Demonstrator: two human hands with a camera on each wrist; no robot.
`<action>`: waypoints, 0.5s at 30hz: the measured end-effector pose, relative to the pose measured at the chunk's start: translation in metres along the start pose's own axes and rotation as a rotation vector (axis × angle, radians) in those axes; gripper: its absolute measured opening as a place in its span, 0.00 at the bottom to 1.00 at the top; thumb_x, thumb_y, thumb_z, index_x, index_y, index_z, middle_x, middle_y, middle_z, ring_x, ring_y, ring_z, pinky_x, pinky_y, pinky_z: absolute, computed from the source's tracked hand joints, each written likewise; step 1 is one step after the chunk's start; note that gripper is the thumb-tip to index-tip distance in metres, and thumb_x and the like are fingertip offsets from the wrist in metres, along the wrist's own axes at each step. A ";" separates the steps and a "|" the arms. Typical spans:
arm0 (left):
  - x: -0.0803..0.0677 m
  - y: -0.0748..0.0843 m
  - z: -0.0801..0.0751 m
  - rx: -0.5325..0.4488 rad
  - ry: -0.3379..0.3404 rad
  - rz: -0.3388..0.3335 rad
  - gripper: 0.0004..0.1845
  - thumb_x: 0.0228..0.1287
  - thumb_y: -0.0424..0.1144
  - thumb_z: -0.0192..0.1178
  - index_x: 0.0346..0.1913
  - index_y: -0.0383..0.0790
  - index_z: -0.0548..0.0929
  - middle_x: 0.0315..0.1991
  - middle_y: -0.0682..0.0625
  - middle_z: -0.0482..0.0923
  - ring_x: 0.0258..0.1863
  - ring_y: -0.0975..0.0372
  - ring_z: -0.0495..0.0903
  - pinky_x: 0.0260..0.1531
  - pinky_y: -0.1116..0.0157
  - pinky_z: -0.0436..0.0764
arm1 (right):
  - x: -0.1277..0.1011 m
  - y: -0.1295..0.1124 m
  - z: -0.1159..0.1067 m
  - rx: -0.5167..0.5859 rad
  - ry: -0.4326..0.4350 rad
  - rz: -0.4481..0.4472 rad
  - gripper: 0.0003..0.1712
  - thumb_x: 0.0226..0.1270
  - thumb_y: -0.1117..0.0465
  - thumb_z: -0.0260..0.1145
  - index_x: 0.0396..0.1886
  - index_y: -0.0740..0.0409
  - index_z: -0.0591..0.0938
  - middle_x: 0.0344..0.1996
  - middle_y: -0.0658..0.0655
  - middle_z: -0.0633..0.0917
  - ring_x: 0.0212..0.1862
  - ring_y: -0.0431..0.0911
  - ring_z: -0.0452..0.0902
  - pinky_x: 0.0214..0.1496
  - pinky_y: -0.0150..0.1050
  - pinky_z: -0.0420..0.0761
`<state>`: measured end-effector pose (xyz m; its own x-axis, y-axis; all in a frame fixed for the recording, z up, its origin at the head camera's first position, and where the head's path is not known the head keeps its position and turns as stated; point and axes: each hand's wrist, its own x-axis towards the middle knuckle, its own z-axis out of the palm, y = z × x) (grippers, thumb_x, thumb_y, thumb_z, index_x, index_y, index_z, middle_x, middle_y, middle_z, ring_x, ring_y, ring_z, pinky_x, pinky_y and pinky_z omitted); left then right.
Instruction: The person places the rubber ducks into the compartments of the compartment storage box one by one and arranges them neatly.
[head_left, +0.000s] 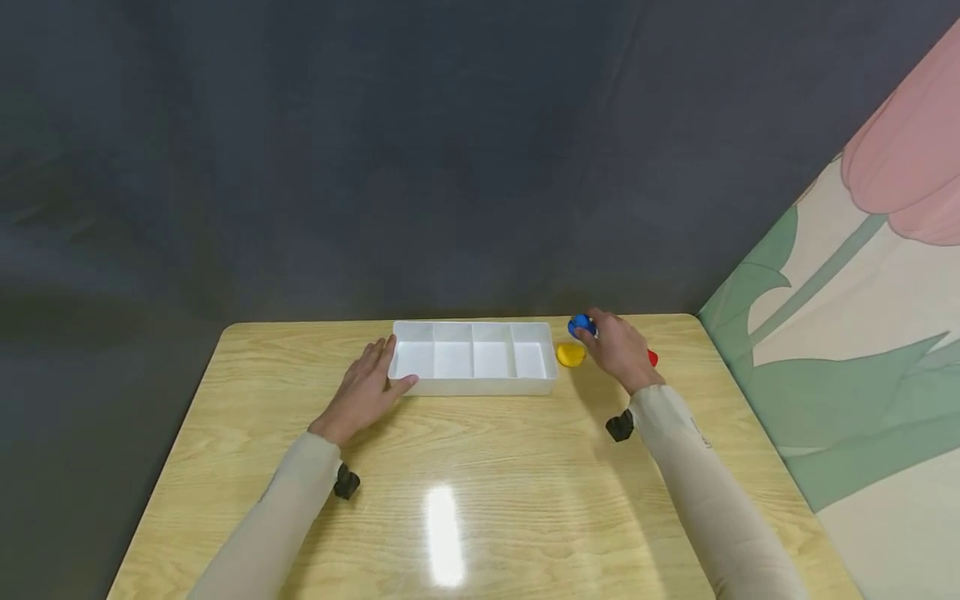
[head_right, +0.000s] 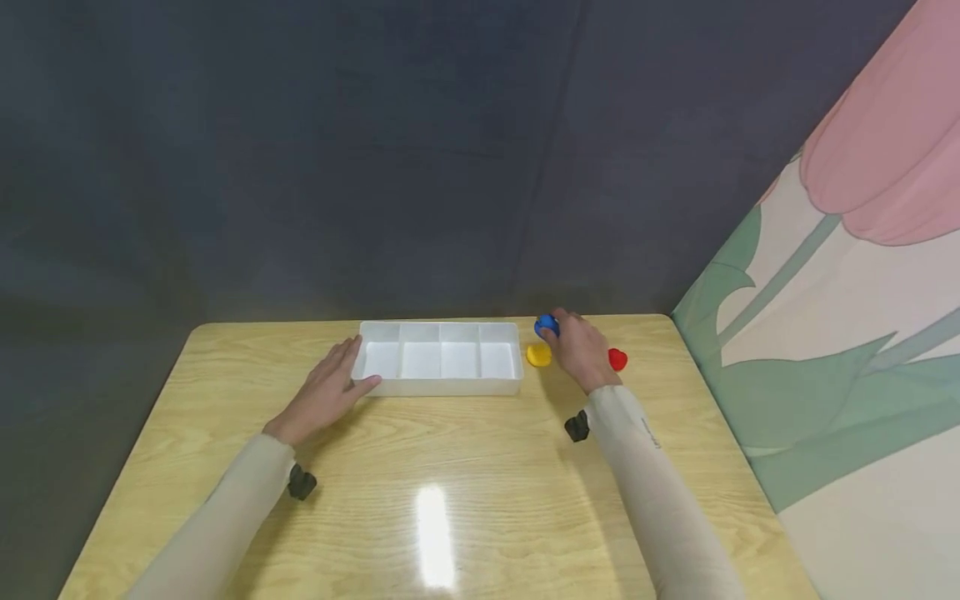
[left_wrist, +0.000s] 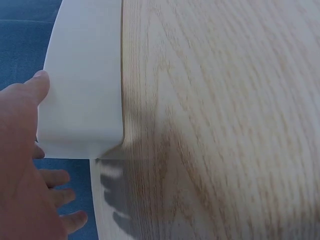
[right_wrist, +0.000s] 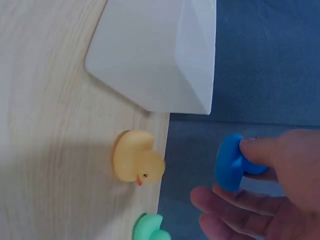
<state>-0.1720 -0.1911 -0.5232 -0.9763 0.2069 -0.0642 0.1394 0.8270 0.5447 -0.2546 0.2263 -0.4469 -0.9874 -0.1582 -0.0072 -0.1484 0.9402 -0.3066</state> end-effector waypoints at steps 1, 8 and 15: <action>0.000 0.000 0.000 0.000 -0.003 -0.003 0.49 0.70 0.71 0.41 0.80 0.48 0.35 0.82 0.42 0.37 0.81 0.45 0.39 0.77 0.38 0.44 | 0.001 -0.002 0.000 0.000 -0.004 -0.009 0.23 0.74 0.48 0.60 0.58 0.59 0.76 0.46 0.63 0.84 0.40 0.56 0.78 0.42 0.52 0.82; 0.000 0.001 0.000 -0.015 -0.005 -0.004 0.47 0.72 0.67 0.43 0.80 0.49 0.34 0.82 0.42 0.37 0.82 0.45 0.39 0.77 0.39 0.44 | 0.007 -0.016 0.004 0.018 -0.032 -0.073 0.23 0.73 0.51 0.62 0.60 0.59 0.77 0.51 0.63 0.83 0.45 0.56 0.78 0.49 0.56 0.83; 0.000 0.002 -0.003 -0.012 -0.016 -0.003 0.48 0.72 0.68 0.42 0.80 0.48 0.35 0.82 0.41 0.37 0.81 0.44 0.39 0.77 0.38 0.44 | 0.012 -0.035 0.010 0.030 -0.049 -0.135 0.25 0.72 0.52 0.63 0.62 0.61 0.77 0.56 0.64 0.82 0.51 0.57 0.80 0.57 0.56 0.82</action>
<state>-0.1717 -0.1905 -0.5197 -0.9739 0.2126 -0.0796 0.1341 0.8216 0.5541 -0.2607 0.1879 -0.4461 -0.9545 -0.2982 -0.0099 -0.2776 0.8999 -0.3362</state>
